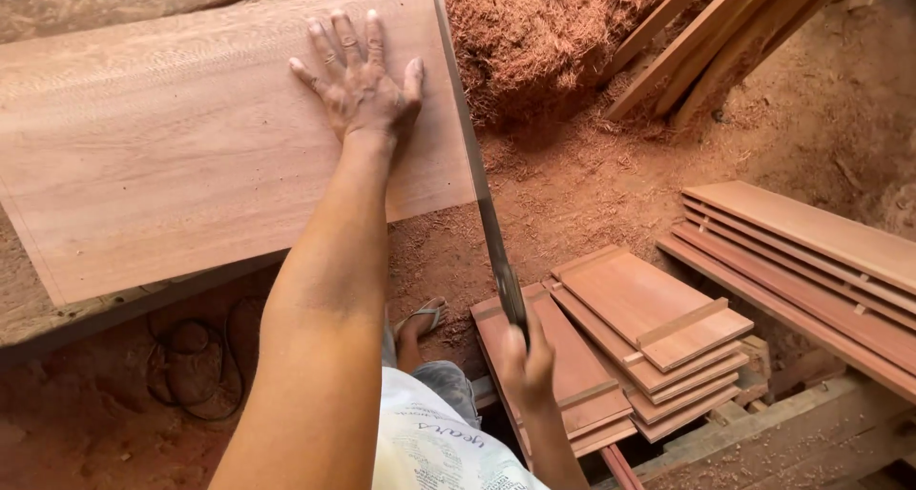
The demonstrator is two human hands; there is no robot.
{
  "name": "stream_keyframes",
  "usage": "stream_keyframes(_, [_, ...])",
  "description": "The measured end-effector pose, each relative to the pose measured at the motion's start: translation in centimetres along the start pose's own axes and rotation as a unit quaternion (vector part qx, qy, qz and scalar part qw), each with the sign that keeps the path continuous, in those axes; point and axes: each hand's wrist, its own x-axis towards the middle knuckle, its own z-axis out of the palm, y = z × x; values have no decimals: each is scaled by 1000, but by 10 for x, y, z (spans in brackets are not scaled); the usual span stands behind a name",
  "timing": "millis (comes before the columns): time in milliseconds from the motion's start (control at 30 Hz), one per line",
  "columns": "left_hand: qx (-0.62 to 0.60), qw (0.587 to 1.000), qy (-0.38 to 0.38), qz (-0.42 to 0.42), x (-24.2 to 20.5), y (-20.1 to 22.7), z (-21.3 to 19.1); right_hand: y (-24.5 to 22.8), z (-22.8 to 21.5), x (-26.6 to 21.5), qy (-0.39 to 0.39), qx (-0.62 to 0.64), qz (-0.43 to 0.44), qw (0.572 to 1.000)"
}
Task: The person picks up a wooden plank from a stack and places it on a workbench. They then use a hand saw to cut the plank along a marked line, holding the wood steady with one hand while sawing with the other. The person repeats this process with another plank.
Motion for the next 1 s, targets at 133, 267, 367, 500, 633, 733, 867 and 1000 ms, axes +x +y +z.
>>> stream_keyframes(133, [-1,1000,13,0,0,2,-4,-5,-6,-1,-7,-1,5,1000])
stream_keyframes(267, [1,1000,1,-1,5,-2,6,-25,55,140,-37,6,-16,999])
stream_keyframes(367, [5,1000,22,3,13,-3,6,-35,73,181,6,3,-83,997])
stream_keyframes(500, [8,1000,13,2,10,0,2,-32,57,150,11,9,-94,995])
stream_keyframes(633, [0,1000,1,-8,8,-3,3,-24,17,43,0,2,8,1000])
stream_keyframes(733, [3,1000,-1,-7,2,0,1,-2,-10,-33,10,-11,61,998])
stream_keyframes(867, [8,1000,-3,-8,1,2,0,-15,0,0,9,-7,24,1000])
stream_keyframes(1000, [10,1000,-2,-4,7,-2,8,-13,61,141,-38,43,-45,997])
